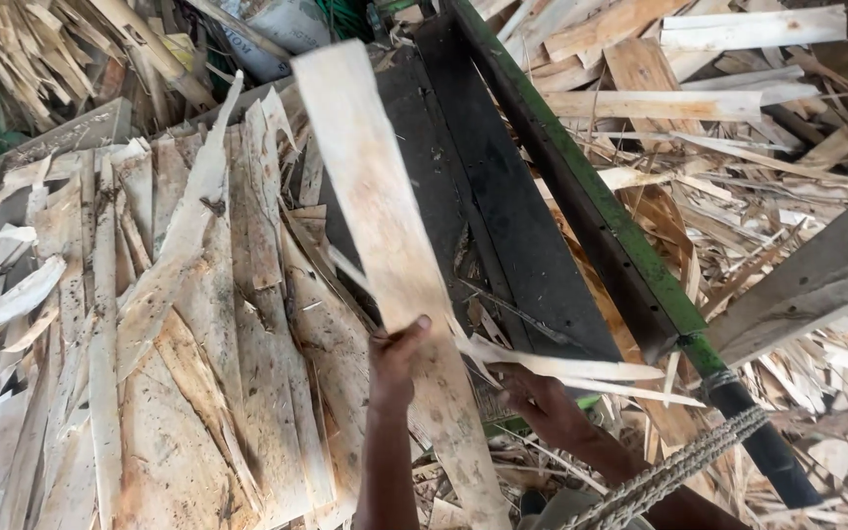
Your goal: The person repeatedly places long pieces of wood onto a green metal splitting machine. They push the wood through the machine to split it into smaller planks and then remove the split pieces, placing them into a pile.
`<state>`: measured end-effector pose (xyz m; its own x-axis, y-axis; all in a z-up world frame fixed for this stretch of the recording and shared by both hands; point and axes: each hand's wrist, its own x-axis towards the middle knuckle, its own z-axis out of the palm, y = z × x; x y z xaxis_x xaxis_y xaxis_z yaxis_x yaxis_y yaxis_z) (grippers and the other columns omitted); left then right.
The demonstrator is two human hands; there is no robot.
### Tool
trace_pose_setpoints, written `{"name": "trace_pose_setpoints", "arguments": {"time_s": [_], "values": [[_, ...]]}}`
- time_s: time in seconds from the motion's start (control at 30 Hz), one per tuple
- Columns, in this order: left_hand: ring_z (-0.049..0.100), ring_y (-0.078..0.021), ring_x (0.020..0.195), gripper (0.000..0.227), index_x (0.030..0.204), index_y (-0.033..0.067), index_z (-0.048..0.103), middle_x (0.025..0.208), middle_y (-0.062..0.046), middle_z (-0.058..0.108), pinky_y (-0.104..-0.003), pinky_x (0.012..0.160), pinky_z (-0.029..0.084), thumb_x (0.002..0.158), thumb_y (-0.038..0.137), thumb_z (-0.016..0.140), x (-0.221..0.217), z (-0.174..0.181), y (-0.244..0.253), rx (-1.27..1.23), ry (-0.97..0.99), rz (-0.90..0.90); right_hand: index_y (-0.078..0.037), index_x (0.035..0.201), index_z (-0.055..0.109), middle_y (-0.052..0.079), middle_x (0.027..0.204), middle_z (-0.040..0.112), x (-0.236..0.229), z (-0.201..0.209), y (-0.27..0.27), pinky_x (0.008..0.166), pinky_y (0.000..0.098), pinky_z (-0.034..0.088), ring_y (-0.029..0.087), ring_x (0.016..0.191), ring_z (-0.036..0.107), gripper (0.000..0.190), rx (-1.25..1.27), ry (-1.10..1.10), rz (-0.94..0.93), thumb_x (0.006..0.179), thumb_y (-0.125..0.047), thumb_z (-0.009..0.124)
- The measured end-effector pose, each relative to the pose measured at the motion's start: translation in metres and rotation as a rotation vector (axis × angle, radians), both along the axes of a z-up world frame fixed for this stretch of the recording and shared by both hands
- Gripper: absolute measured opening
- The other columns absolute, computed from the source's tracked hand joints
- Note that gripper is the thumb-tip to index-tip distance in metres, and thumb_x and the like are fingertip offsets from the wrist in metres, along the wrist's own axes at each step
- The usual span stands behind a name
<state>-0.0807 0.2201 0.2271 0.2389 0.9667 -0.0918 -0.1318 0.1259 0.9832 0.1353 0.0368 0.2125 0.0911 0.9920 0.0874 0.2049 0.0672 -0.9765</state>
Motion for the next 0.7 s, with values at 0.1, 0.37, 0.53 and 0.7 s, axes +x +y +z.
{"name": "trace_pose_setpoints", "arguments": {"time_s": [0.1, 0.37, 0.53, 0.7], "values": [[0.048, -0.0414, 0.099, 0.045, 0.089, -0.0099, 0.060, 0.096, -0.030, 0.057, -0.061, 0.095, 0.028, 0.089, 0.029, 0.084, 0.000, 0.030, 0.003, -0.084, 0.109, 0.099, -0.001, 0.139, 0.055, 0.016, 0.096, 0.077, 0.002, -0.015, -0.018, 0.066, 0.0378, 0.062, 0.023, 0.081, 0.078, 0.042, 0.112, -0.087, 0.012, 0.102, -0.022, 0.056], [0.041, -0.0266, 0.149, 0.053, 0.113, 0.0009, 0.074, 0.146, -0.016, 0.065, -0.054, 0.123, 0.014, 0.078, 0.040, 0.083, -0.014, 0.067, -0.007, -0.191, 0.016, -0.011, -0.015, 0.110, 0.071, 0.013, 0.124, 0.075, 0.033, -0.080, -0.033, 0.105, 0.0466, 0.056, 0.030, 0.125, 0.066, 0.017, 0.316, -0.427, -0.138, 0.103, -0.029, 0.064], [0.055, -0.0374, 0.132, 0.075, 0.142, 0.0025, 0.059, 0.141, -0.018, 0.060, -0.059, 0.110, 0.044, 0.083, 0.041, 0.084, -0.015, 0.084, -0.036, -0.327, -0.535, -0.463, -0.025, 0.154, 0.033, 0.007, 0.161, 0.029, 0.042, -0.069, -0.054, 0.115, 0.0504, 0.037, 0.030, 0.139, 0.044, 0.068, -0.544, 0.134, 0.135, 0.095, -0.050, 0.055], [0.066, -0.0388, 0.116, 0.067, 0.140, 0.0012, 0.058, 0.123, -0.023, 0.069, -0.061, 0.106, 0.051, 0.090, 0.039, 0.082, -0.010, 0.086, -0.039, -0.327, -0.636, -0.510, -0.018, 0.133, 0.061, 0.012, 0.122, 0.071, 0.035, -0.093, -0.064, 0.099, 0.0450, 0.058, 0.029, 0.108, 0.069, 0.051, -0.705, 0.199, 0.348, 0.091, -0.047, 0.062]]}}
